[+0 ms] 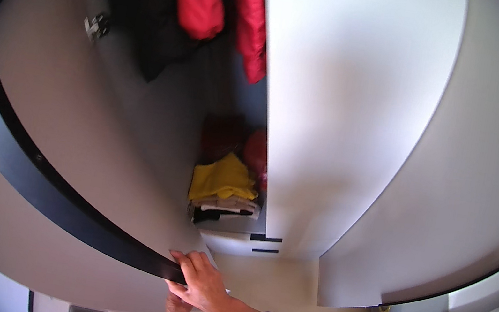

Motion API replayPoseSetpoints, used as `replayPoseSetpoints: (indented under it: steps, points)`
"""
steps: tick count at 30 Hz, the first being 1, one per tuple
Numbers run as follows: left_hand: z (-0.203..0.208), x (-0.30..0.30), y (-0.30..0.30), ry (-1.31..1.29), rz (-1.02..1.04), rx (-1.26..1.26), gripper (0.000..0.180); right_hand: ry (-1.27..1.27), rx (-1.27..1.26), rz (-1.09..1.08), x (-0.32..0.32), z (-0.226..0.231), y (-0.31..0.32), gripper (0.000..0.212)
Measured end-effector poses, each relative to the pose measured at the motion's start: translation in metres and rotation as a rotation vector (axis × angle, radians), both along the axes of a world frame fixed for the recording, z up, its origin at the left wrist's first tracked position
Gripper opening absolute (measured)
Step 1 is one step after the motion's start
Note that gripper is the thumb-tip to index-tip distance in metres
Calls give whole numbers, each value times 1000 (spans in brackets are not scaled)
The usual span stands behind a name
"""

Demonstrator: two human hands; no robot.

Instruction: The person folds several pieces of clothing, including a pink top, red pants, a black top, and a pink top, on a bed covered with a plastic sheet. They then place the folded items into a white wardrobe.

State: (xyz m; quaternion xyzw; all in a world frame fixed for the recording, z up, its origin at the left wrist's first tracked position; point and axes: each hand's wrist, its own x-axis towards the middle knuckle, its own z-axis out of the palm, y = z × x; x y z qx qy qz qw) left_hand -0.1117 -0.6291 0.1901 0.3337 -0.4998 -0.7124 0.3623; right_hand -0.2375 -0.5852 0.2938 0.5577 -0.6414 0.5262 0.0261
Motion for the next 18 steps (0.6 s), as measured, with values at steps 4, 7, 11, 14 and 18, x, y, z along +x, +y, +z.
replayPoseSetpoints:
  steps: [4, 7, 11, 14, 18]
  points:
    - [8, 25, -3, 17, 115, 21, 55, 64, 63, 41, 21, 8, -15, 62]
    - [1, 43, -5, -49, 158, -76, 56, 42, 82, 178, 30, -2, -21, 61]
    - [1, 56, -7, -303, 255, -386, 55, 385, 93, 481, -29, -24, -44, 39]
    - [-6, 68, -25, -300, 304, -401, 55, 788, 507, 38, -120, -47, -86, 17]
    - [-1, 79, -37, -357, 332, -414, 52, 1400, 801, -420, -241, -33, -107, 16]
